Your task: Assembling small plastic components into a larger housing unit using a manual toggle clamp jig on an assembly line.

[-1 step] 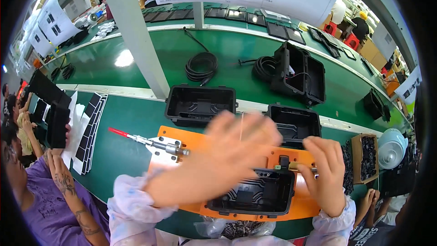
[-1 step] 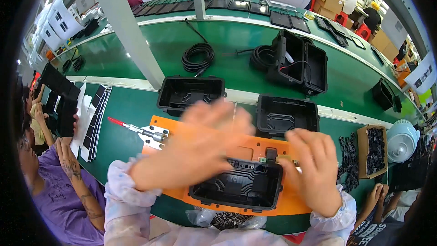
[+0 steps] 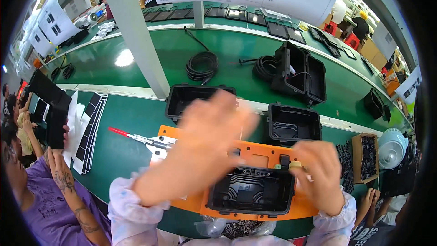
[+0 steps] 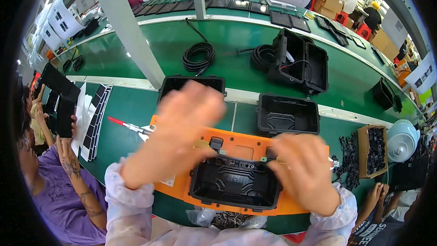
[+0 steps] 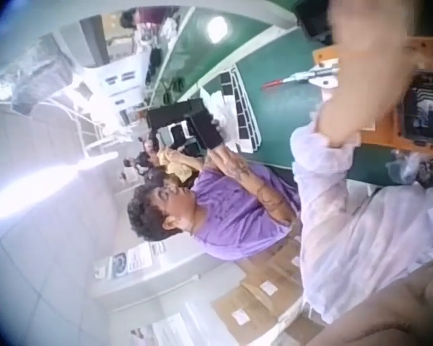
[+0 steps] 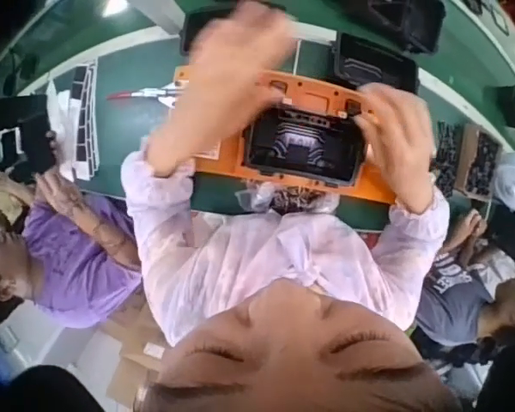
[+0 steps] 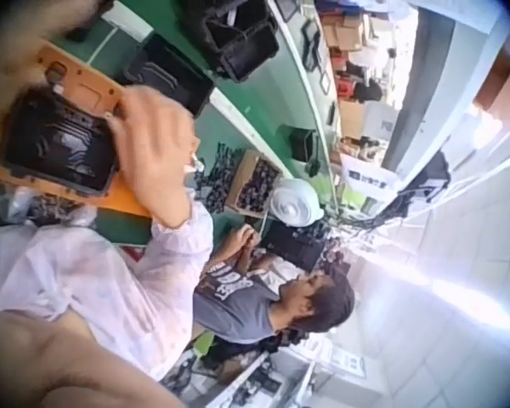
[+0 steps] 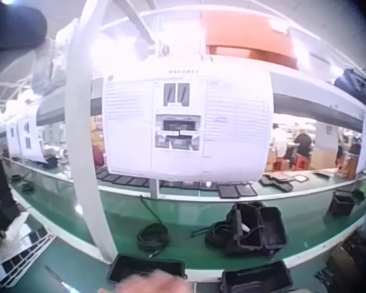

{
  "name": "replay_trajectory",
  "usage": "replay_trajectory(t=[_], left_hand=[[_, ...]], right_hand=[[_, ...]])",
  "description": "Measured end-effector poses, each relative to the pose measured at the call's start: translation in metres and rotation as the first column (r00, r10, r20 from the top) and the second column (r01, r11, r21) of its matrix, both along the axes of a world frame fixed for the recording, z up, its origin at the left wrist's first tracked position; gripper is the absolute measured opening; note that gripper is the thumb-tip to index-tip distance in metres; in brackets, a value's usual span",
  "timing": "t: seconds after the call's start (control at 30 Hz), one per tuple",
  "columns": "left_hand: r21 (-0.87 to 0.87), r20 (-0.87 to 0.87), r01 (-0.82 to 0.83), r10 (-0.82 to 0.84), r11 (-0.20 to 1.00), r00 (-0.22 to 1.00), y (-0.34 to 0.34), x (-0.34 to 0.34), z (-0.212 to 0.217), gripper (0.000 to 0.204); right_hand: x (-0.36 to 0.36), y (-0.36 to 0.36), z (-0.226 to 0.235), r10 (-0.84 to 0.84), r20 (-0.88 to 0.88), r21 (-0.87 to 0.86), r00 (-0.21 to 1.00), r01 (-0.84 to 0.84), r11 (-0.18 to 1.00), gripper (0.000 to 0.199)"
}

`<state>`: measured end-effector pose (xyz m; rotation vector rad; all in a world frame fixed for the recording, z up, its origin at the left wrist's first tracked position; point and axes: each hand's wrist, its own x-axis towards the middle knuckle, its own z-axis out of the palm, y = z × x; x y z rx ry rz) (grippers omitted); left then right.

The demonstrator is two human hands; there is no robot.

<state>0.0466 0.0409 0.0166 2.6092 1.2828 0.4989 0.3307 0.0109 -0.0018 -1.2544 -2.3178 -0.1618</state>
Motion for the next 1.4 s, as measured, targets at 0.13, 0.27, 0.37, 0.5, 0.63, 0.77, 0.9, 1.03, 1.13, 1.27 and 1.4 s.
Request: replay_trajectory(t=[0.13,0.27,0.37,0.5,0.63,0.77,0.9,1.03,1.13,1.27,1.4], left_hand=[[0.157,0.448,-0.616,0.5,0.772,0.741,-0.012,-0.093,-0.039,0.057],[-0.119,0.556,-0.788,0.698,0.604,0.451,-0.041,-0.145,-0.073,0.058],[-0.169,0.713,-0.824,0.645,0.54,0.276,-0.031,-0.155,-0.101,0.063],[-0.382,0.794,-0.767,0.607,0.515,0.013,-0.016,-0.169,-0.11,0.064],[-0.63,0.71,-0.229,0.431,0.742,-0.556,0.002,-0.19,-0.115,0.058],[-0.497,0.837,-0.361,0.327,0.789,-0.438,0.003,-0.183,-0.104,0.054],[-0.245,0.97,-0.486,0.21,0.839,-0.126,-0.004,-0.147,-0.061,0.05],[-0.122,0.961,-0.524,0.232,0.843,0.149,-0.013,-0.134,-0.044,0.043],[-0.058,0.845,-0.563,0.341,0.824,0.412,-0.019,-0.101,-0.032,0.04],[0.196,0.561,-0.479,0.303,0.856,0.77,-0.023,-0.069,-0.04,0.033],[0.379,0.27,-0.127,0.022,0.917,0.963,-0.02,-0.054,-0.077,0.032]], right_hand=[[-0.041,0.024,-0.017,0.49,-0.055,-0.137,0.87,-0.492,0.86,0.052],[-0.059,0.03,-0.026,0.556,-0.042,-0.153,0.83,-0.555,0.818,0.047],[-0.059,0.033,-0.034,0.552,-0.057,-0.162,0.832,-0.553,0.818,0.047],[-0.058,0.034,-0.038,0.546,-0.048,-0.171,0.836,-0.546,0.82,0.047],[-0.06,0.032,-0.04,0.564,-0.005,-0.142,0.826,-0.559,0.817,0.047],[-0.058,0.034,-0.037,0.609,0.119,-0.088,0.784,-0.603,0.793,0.039],[-0.059,0.033,-0.035,0.604,0.135,-0.082,0.785,-0.599,0.797,0.038],[-0.061,0.033,-0.039,0.596,0.07,-0.085,0.8,-0.59,0.803,0.037],[-0.061,0.035,-0.044,0.573,-0.018,-0.107,0.82,-0.571,0.814,0.036],[-0.058,0.035,-0.048,0.542,-0.066,-0.09,0.838,-0.546,0.833,0.045],[-0.06,0.035,-0.043,0.549,-0.084,-0.069,0.832,-0.554,0.83,0.041]])
